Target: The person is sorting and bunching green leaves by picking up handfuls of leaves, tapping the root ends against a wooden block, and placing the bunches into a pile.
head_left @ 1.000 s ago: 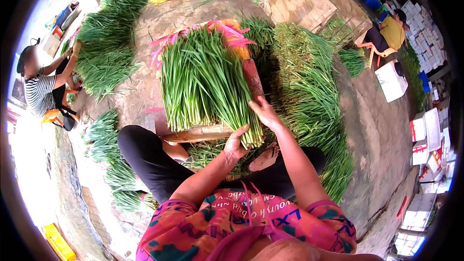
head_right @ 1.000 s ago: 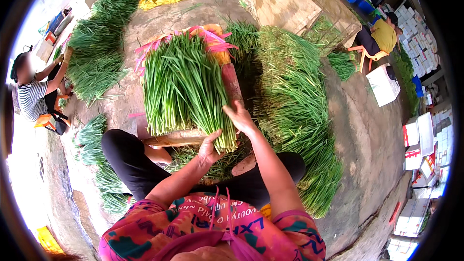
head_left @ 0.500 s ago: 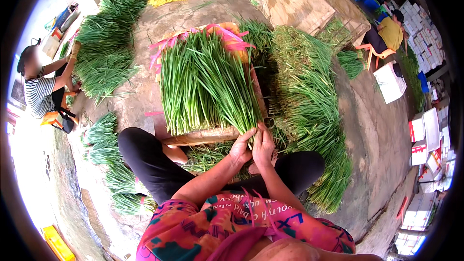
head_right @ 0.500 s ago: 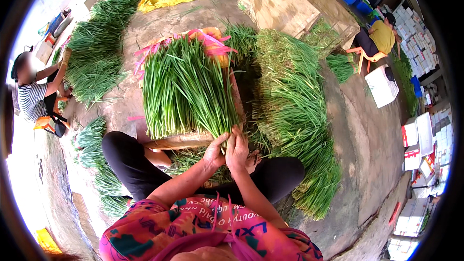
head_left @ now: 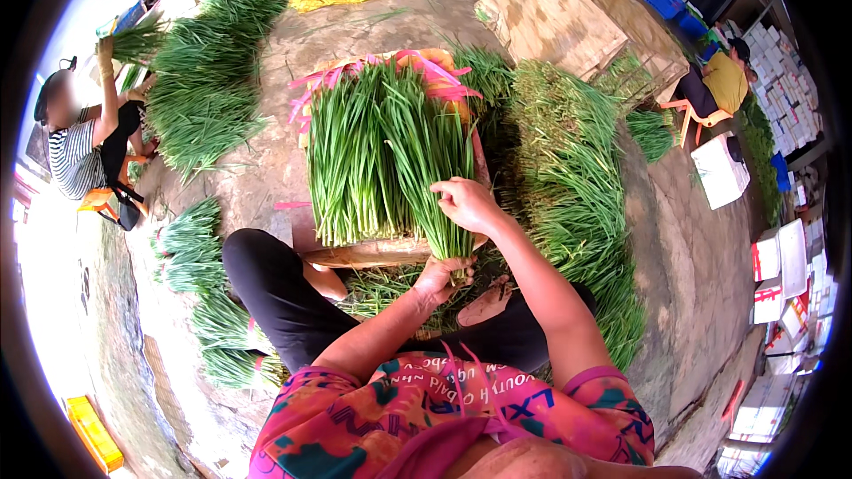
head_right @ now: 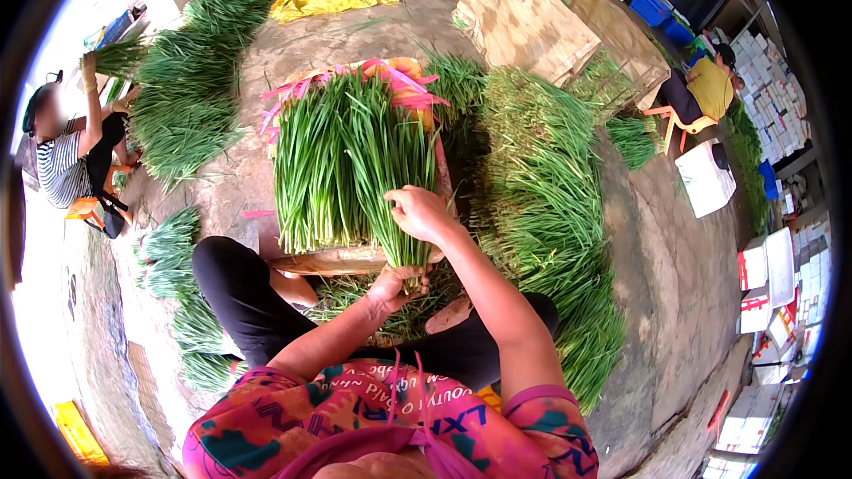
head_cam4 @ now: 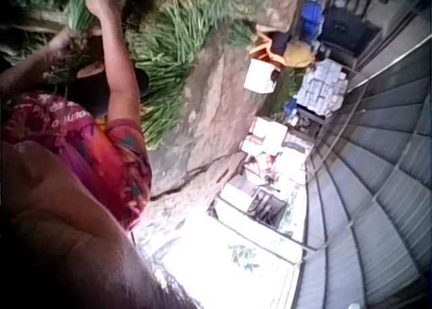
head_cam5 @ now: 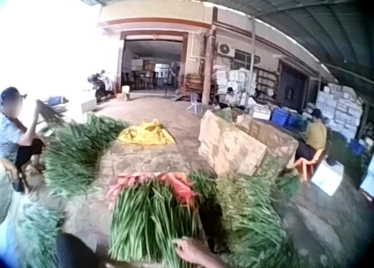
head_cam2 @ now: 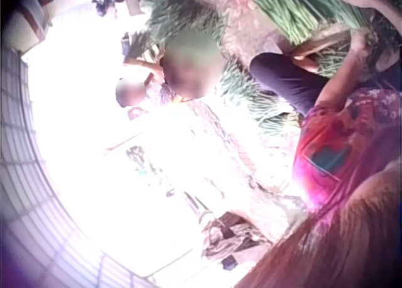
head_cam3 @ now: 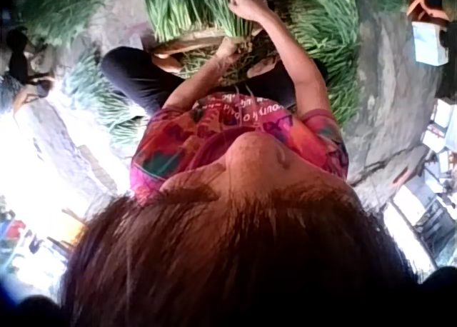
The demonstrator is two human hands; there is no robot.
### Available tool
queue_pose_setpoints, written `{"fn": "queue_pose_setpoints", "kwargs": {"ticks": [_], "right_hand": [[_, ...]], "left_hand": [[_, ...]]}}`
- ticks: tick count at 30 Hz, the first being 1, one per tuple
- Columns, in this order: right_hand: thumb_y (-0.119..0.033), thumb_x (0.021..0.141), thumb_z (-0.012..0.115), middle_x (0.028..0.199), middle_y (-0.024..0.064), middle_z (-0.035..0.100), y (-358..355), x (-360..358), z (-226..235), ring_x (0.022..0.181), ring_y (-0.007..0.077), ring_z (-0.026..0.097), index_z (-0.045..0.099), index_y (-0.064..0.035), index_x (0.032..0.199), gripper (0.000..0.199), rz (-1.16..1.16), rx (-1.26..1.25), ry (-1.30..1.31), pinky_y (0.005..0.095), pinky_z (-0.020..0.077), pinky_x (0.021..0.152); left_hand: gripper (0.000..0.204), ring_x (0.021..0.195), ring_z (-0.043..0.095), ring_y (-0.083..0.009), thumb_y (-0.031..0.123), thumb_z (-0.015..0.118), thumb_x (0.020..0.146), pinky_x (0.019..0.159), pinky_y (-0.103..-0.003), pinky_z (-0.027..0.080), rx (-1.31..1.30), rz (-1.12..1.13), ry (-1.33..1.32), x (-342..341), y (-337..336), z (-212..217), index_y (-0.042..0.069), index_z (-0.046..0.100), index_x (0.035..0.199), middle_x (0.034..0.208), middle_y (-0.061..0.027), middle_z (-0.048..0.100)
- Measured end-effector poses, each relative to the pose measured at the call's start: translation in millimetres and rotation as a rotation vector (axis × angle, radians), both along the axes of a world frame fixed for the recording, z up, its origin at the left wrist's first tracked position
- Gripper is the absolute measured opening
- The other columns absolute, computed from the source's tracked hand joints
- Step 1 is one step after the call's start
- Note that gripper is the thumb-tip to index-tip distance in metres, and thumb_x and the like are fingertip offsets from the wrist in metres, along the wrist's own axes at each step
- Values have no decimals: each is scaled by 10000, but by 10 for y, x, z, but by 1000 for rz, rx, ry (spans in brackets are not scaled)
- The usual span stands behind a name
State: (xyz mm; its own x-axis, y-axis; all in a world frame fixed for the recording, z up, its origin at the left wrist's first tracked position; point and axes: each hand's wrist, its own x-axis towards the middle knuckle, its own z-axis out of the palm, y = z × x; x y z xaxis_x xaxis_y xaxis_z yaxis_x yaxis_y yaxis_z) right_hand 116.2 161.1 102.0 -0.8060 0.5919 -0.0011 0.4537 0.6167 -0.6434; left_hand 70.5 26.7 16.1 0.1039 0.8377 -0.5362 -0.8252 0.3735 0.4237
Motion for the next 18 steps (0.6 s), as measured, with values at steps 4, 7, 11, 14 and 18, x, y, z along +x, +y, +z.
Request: {"fn": "queue_pose_setpoints", "kwargs": {"ticks": [4, 7, 11, 14, 18], "right_hand": [[-73, 734, 536, 799, 154, 591, 159, -192, -87, 748, 283, 586, 587, -20, 988, 264, 120, 139, -163, 374, 458, 713], [-82, 728, 524, 729, 150, 590, 249, -253, 3, 720, 284, 586, 585, -11, 876, 174, 195, 158, -245, 384, 453, 672], [-79, 731, 506, 701, 144, 582, 331, -186, 140, 685, 295, 581, 534, 1, 718, 85, 232, 167, -254, 387, 462, 634], [-80, 714, 532, 637, 128, 573, 249, -94, 138, 608, 261, 586, 522, -16, 657, 86, 226, 320, -182, 383, 474, 596], [-99, 663, 591, 627, 101, 582, 168, 13, 123, 596, 235, 593, 514, -61, 630, 92, -210, 107, -88, 374, 476, 579]], "left_hand": [[243, 629, 552, -162, -13, 589, 730, 576, -297, 489, 35, -33, 36, -9, -15, -138, 47, 540, 960, 814, -73, 598], [260, 619, 553, -165, -42, 586, 721, 553, -299, 487, 53, -38, 54, -40, -34, -143, 50, 537, 959, 820, -82, 596], [277, 619, 554, -168, -45, 595, 716, 546, -295, 486, 69, -34, 55, -101, -79, -121, 54, 533, 966, 821, -90, 595], [282, 625, 558, -171, -30, 611, 715, 544, -301, 488, 87, -31, 39, -150, -110, -129, 58, 530, 971, 824, -93, 596], [210, 587, 549, -169, -6, 638, 711, 487, -310, 467, 111, -11, -40, -195, -120, -76, 69, 543, 883, 761, -66, 603]]}}
